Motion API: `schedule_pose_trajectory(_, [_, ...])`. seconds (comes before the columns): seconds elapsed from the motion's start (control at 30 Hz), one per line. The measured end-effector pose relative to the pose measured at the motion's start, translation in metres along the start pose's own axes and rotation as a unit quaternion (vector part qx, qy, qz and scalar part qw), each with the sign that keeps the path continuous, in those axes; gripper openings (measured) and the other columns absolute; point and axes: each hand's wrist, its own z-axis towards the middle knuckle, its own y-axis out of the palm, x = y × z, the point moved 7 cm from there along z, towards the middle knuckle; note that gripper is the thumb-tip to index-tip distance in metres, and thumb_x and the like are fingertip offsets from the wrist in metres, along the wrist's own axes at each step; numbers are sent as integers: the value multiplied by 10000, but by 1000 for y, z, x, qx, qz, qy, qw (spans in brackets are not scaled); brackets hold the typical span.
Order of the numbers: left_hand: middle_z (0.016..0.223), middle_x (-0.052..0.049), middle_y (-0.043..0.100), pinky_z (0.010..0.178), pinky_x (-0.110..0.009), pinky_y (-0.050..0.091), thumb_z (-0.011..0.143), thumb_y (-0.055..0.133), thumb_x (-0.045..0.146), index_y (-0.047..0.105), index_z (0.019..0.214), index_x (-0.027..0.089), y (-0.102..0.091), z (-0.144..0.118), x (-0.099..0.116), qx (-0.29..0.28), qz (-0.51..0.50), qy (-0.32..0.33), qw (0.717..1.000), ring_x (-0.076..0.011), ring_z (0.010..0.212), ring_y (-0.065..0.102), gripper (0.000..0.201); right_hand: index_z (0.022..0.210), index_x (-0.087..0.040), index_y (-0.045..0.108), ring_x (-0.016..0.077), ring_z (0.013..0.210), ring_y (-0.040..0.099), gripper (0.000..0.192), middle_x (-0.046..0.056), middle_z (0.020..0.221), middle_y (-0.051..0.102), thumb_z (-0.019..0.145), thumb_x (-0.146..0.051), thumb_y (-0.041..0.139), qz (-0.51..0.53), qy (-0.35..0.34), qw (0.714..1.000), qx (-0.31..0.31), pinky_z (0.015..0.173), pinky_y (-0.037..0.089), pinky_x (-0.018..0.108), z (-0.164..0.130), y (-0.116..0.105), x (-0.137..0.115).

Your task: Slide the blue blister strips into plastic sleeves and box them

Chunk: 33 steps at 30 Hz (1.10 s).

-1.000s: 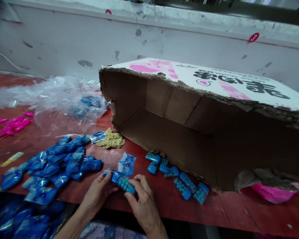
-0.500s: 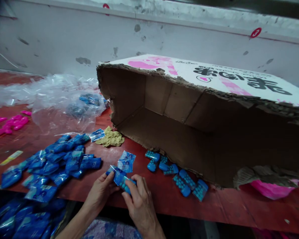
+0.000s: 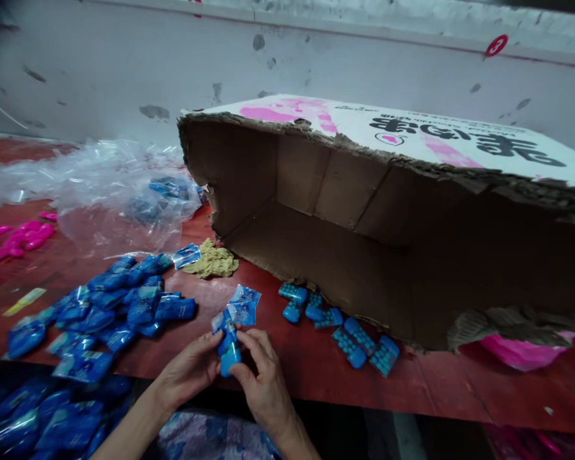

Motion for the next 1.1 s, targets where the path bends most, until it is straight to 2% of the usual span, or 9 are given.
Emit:
schedule_pose_trajectory(0.07, [854, -91, 683, 724, -283, 492, 809, 524, 159, 638, 958, 115, 5, -1, 1, -45, -1, -5, 999, -176, 815, 635, 192, 1230, -311, 469, 188, 1138, 459, 459, 37, 1226, 475, 794, -274, 605, 52, 23, 998, 13, 978, 378, 312, -1, -2, 11])
schedule_pose_trajectory(0.13, [899, -101, 684, 815, -313, 465, 804, 531, 166, 635, 992, 116, 9, -2, 0, -82, 5, -12, 997, -197, 899, 622, 220, 1264, -331, 427, 202, 1183, 426, 533, 30, 1287, 439, 773, -296, 632, 128, 52, 990, 2, 999, 358, 345, -3, 1, 21])
schedule_pose_trajectory(0.23, [888, -103, 691, 847, -328, 450, 799, 539, 182, 637, 1004, 110, 12, -2, -5, -114, 21, -21, 993, -204, 890, 629, 238, 1284, -356, 397, 202, 1130, 479, 587, 23, 1302, 450, 756, -322, 651, 239, 78, 967, -45, 934, 420, 345, -5, 9, 27])
schedule_pose_trajectory(0.3, [870, -101, 695, 834, -318, 456, 807, 529, 195, 645, 991, 111, 11, -2, -8, -118, 21, -18, 993, -197, 864, 638, 233, 1269, -365, 419, 194, 1084, 512, 572, 17, 1295, 464, 751, -328, 657, 273, 84, 956, -63, 887, 452, 327, -5, 12, 26])
schedule_pose_trajectory(0.5, [892, -94, 699, 803, -303, 471, 817, 511, 183, 640, 1026, 146, 9, -5, -15, -122, 6, -28, 992, -189, 868, 641, 248, 1258, -393, 426, 188, 1130, 483, 543, 0, 1270, 486, 768, -309, 644, 286, 75, 952, -75, 897, 443, 321, -6, 11, 19])
schedule_pose_trajectory(0.7, [964, -93, 690, 838, -281, 456, 779, 556, 151, 646, 1017, 113, 19, -6, -17, -129, 0, -19, 991, -191, 907, 631, 257, 1273, -363, 423, 198, 1156, 465, 557, 16, 1272, 484, 767, -301, 648, 269, 76, 958, -67, 985, 365, 361, -5, 8, 23])
schedule_pose_trajectory(0.93, [1010, -67, 681, 876, -280, 440, 741, 618, 155, 630, 1065, 137, 24, -6, -21, -149, -20, -27, 988, -184, 941, 618, 325, 1239, -387, 453, 163, 1041, 539, 559, -12, 1168, 558, 733, -322, 683, 327, 91, 938, -70, 858, 454, 274, -3, 8, 24])
schedule_pose_trajectory(1.1, [930, -50, 700, 817, -256, 460, 702, 678, 210, 661, 976, 143, 21, -4, -29, -107, -28, -30, 993, -143, 841, 635, 282, 1250, -376, 448, 137, 933, 571, 570, -7, 1143, 547, 728, -377, 676, 297, 99, 948, -59, 782, 471, 228, -5, 6, 31])
